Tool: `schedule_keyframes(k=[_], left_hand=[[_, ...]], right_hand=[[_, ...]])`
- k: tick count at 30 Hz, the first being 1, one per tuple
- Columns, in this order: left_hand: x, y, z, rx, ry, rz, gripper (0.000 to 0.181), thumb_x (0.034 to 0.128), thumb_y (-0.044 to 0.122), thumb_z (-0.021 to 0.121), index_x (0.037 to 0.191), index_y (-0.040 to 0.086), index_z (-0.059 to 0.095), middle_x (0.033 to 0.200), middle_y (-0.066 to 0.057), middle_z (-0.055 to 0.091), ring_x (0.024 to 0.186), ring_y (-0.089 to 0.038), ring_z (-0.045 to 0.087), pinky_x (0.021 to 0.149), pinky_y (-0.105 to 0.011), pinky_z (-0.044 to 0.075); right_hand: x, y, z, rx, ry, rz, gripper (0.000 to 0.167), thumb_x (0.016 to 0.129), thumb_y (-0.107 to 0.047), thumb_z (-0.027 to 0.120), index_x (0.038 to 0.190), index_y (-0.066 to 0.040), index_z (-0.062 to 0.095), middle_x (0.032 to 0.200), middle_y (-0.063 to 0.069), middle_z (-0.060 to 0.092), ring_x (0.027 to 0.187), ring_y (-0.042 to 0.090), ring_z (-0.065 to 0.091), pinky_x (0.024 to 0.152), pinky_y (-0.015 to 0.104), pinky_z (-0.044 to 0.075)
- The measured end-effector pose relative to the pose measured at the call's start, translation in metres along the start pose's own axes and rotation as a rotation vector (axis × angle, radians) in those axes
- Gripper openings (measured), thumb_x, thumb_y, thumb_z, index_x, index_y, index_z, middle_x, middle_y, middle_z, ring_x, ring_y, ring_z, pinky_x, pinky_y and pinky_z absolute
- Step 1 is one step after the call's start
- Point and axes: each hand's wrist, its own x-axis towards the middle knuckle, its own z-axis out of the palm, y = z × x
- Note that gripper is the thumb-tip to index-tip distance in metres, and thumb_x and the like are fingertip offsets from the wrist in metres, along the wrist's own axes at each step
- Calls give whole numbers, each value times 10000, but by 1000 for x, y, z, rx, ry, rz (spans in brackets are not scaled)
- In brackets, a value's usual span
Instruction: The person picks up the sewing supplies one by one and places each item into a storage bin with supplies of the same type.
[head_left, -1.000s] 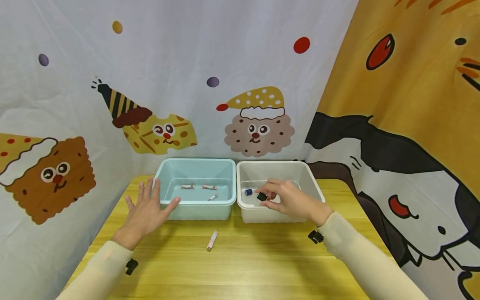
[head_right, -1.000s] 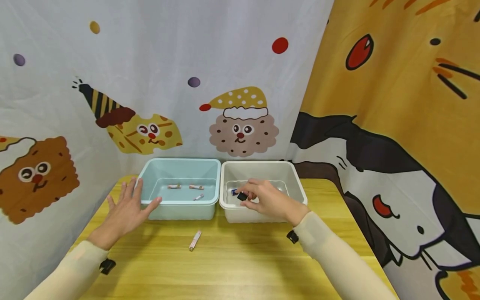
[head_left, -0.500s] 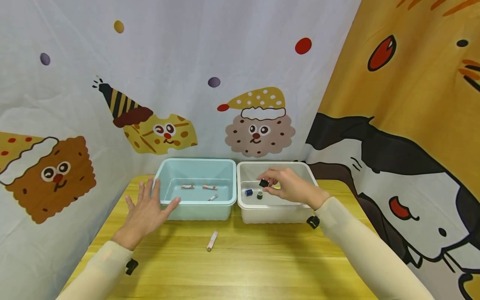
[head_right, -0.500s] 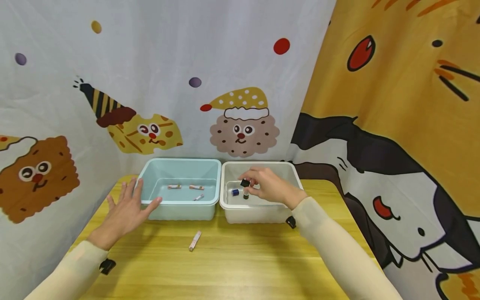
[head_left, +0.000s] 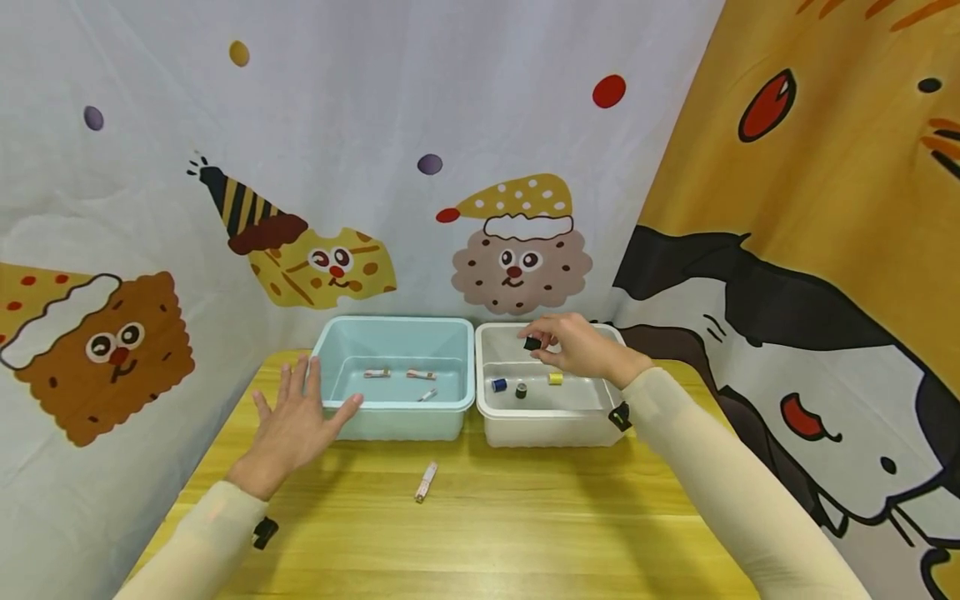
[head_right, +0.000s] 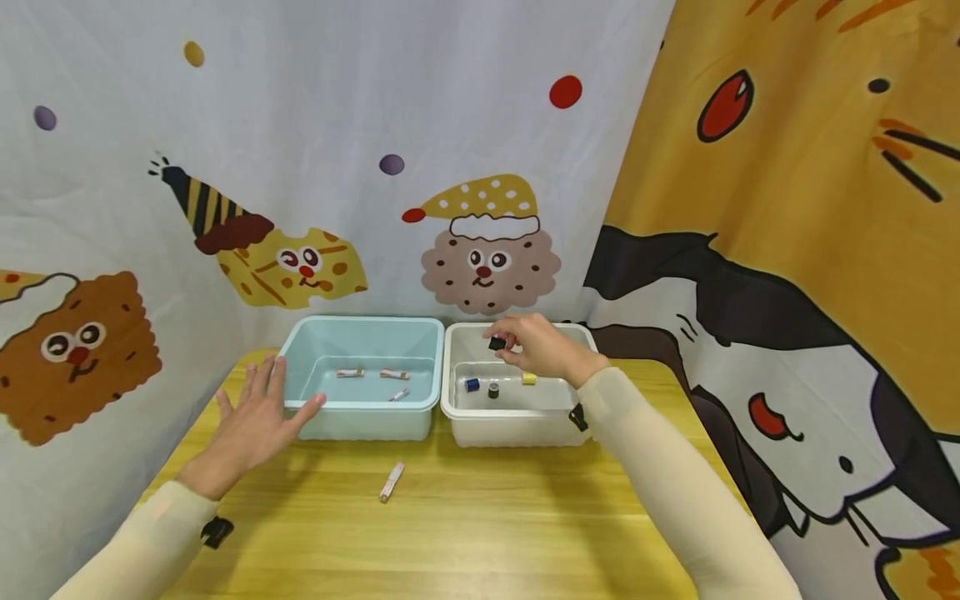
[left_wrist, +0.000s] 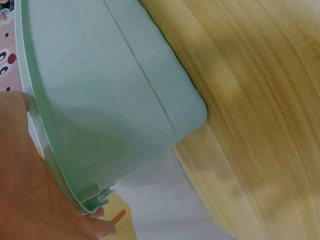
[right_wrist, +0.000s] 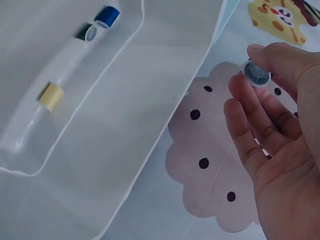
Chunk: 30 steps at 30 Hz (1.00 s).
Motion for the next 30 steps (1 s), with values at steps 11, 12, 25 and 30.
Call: schedule_keyframes(k=[11, 12, 25, 30], left_hand=[[-1, 1, -2, 10, -5, -1, 1244, 1124, 854, 444, 1838, -79, 35, 1927, -366, -8, 1780, -656, -21, 1256, -1016, -29], [-1, 1, -2, 11, -6, -2, 1243, 1125, 853, 446, 1839, -77, 36, 1928, -364, -5, 1781, -654, -20, 1258, -1016, -27], [-1, 0, -2, 10, -7, -2, 1252, 1119, 872, 427, 1842, -70, 29, 1931, -357, -15, 1783, -651, -26, 1252, -1015, -52], [-1, -1, -2, 8, -3, -4, 1233, 1129, 839, 461, 1841, -71, 33, 1932, -355, -13, 1782, -653, -24, 1250, -1015, -61]], right_hand=[[11, 19, -2, 49, -5, 46, 380, 1037, -31, 869, 1412, -71, 819, 1160, 99, 835, 1048, 259, 792, 974, 486, 709], [12, 21, -2, 48, -6, 52, 380, 1038, -30, 866, 1412, -73, 818, 1167, 99, 835, 1053, 257, 791, 979, 479, 708], [14, 37, 2, 60, -32, 102, 379, 1045, -23, 845, 1420, -67, 812, 1159, 117, 817, 1064, 270, 769, 1004, 499, 705], [14, 43, 2, 58, -34, 131, 365, 1044, -38, 851, 1404, -89, 828, 1142, 92, 833, 1065, 266, 789, 995, 498, 704]])
